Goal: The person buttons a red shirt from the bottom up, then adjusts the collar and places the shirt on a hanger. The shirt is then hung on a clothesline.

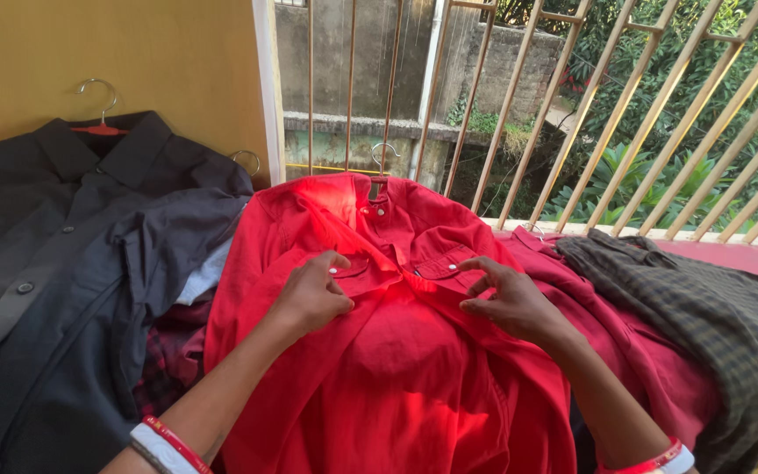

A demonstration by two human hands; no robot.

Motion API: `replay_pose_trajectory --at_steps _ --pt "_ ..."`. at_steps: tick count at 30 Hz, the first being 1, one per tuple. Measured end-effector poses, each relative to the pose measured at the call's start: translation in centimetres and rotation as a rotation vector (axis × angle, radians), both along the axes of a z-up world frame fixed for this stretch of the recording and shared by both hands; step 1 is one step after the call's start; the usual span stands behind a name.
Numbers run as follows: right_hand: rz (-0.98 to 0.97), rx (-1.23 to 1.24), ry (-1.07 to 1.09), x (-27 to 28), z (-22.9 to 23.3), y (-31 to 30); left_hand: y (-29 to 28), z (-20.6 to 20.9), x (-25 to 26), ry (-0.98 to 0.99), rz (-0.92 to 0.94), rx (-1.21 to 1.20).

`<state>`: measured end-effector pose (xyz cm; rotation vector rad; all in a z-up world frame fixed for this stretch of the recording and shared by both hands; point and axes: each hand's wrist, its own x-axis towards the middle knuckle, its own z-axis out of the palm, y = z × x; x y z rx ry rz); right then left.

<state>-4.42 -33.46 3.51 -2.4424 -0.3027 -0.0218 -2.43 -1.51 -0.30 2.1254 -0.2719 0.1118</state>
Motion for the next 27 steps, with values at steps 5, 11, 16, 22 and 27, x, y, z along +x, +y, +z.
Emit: replay_pose_trajectory --at_steps 5,11,16,22,27 --pt "-0.041 0.148 0.07 -1.3 0.7 1.7 -0.7 0.7 -0.9 -0.118 0.121 0.012" --pt "0.173 0.52 0.112 -2.7 1.0 3.6 -1.9 1.9 -2.3 -0.247 0.178 0.031" --pt "0.106 0.666 0.098 -4.0 -2.2 6.6 -4.0 -0.3 -4.7 -0.237 0.044 0.023" --pt "-0.124 0.503 0.044 -5.8 -5.9 9.5 -4.9 -3.0 -5.5 -0.222 0.037 -0.026" --pt "-0.159 0.447 0.016 -6.7 -4.8 9.6 -4.1 -2.8 -5.3 -0.198 -0.001 -0.039"
